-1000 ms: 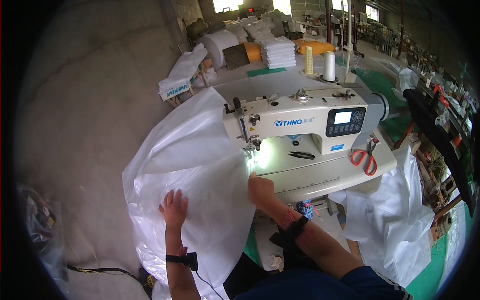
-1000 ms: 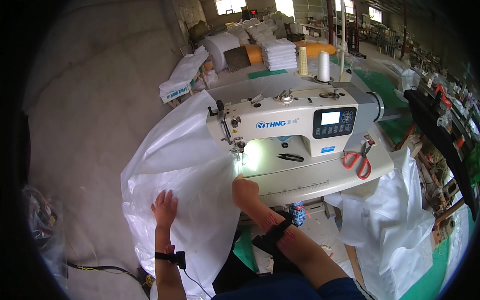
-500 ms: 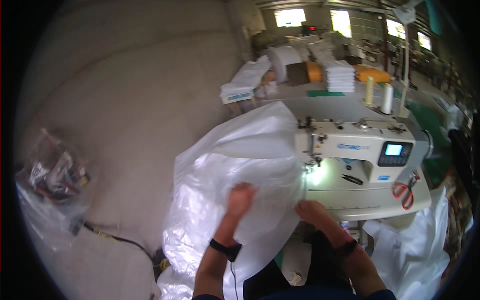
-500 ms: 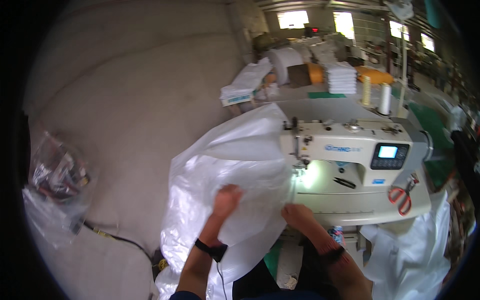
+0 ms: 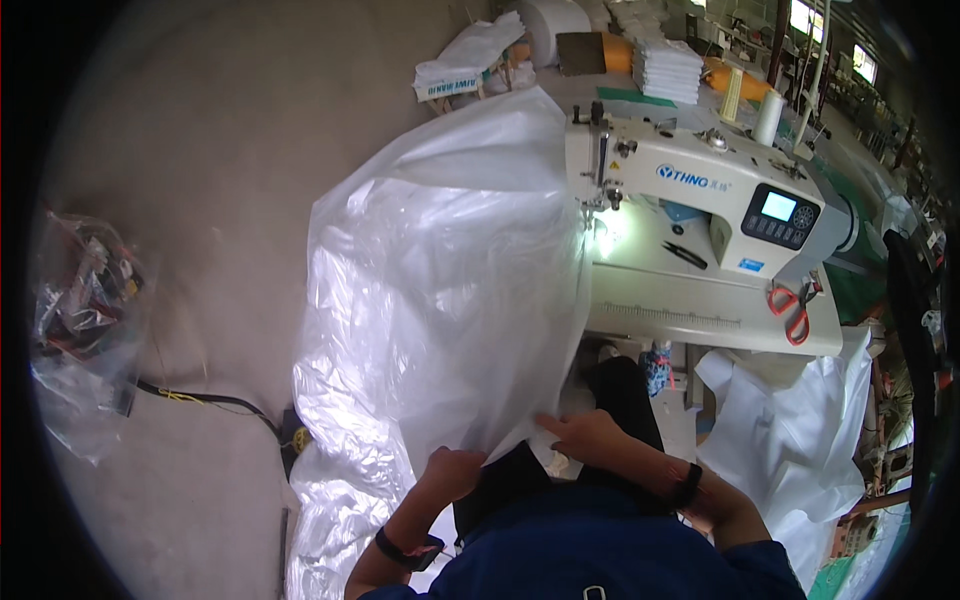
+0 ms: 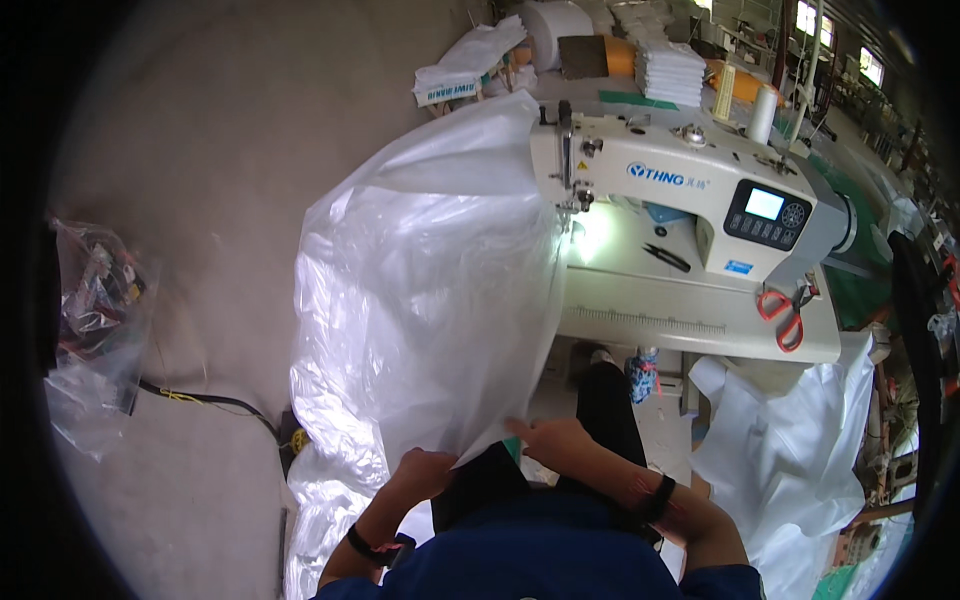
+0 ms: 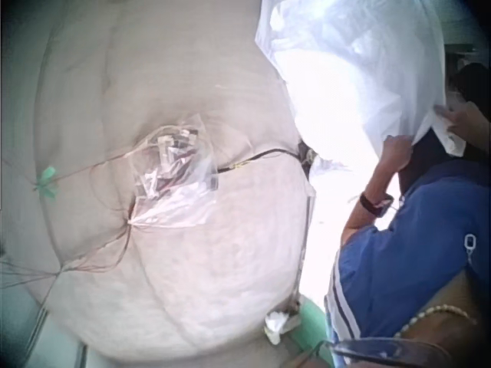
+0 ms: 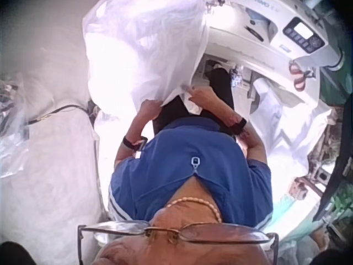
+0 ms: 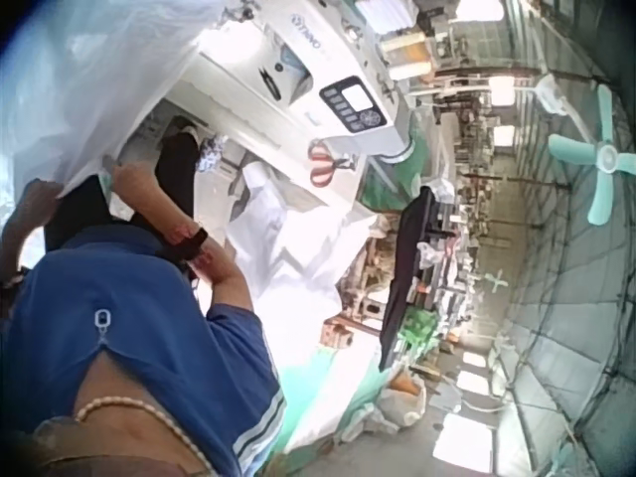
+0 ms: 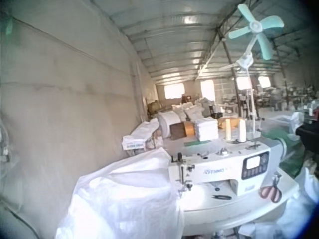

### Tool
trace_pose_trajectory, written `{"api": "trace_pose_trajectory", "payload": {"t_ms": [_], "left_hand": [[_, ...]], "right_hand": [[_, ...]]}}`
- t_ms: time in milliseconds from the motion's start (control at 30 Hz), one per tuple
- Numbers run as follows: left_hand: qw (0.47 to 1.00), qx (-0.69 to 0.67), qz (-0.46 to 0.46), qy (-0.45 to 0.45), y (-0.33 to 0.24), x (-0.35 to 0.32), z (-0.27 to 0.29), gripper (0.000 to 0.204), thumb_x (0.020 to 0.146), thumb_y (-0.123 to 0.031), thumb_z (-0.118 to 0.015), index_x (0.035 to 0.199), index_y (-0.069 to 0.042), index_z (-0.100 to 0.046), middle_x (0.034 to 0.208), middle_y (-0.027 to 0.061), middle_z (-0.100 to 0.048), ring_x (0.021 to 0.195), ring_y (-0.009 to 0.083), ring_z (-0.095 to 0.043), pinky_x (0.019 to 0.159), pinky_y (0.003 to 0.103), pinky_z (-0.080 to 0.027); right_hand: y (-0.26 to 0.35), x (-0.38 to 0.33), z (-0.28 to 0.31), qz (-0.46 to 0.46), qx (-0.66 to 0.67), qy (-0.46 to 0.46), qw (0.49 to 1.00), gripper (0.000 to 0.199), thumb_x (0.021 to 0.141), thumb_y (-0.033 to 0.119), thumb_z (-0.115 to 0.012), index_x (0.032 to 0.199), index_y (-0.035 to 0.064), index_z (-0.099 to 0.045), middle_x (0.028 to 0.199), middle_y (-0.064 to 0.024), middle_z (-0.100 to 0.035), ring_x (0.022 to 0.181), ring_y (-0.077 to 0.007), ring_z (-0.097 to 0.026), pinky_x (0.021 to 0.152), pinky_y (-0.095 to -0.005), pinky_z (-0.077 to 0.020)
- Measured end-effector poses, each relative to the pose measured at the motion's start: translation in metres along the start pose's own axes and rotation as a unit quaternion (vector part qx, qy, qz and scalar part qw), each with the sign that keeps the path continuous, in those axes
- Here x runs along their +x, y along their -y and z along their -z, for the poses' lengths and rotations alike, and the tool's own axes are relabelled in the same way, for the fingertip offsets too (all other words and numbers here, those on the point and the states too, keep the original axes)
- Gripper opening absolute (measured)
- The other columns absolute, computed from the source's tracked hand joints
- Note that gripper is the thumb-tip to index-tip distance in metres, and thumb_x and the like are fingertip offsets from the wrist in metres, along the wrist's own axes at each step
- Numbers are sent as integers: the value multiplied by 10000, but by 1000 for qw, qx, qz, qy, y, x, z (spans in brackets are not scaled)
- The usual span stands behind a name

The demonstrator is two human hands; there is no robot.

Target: Sewing together large pieces of white textile using an industrial sewing machine.

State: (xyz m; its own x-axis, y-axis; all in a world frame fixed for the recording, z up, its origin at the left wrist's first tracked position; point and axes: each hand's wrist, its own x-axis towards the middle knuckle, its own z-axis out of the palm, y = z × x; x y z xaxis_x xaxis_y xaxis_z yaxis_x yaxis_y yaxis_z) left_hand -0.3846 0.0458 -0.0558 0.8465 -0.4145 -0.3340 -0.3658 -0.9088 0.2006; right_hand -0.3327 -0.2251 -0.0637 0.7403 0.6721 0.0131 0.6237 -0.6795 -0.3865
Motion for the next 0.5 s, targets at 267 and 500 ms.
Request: {"api": "trace_pose_trajectory", "payload": {"t_ms": [267, 500], "left_hand": [[984, 108, 35, -135, 84, -56, -66, 181, 793, -246, -579, 835, -79, -633, 661, 102, -639, 634, 299, -643, 557, 416, -485], [877, 124, 464, -5, 241, -195, -55, 127, 793, -174, -597, 860, -83, -657, 823, 123, -670, 771, 300, -666, 655, 433, -510]], "right_hand": [[0, 6, 9, 26, -103, -41, 993, 127, 832, 177, -551, 766, 68, -556, 717, -103, -576, 655, -304, -609, 523, -404, -496], [-73, -63, 73, -130, 124, -31, 983, 160, 810, 230, -621, 795, 70, -618, 712, -112, -594, 700, -291, -618, 622, -381, -502]]}}
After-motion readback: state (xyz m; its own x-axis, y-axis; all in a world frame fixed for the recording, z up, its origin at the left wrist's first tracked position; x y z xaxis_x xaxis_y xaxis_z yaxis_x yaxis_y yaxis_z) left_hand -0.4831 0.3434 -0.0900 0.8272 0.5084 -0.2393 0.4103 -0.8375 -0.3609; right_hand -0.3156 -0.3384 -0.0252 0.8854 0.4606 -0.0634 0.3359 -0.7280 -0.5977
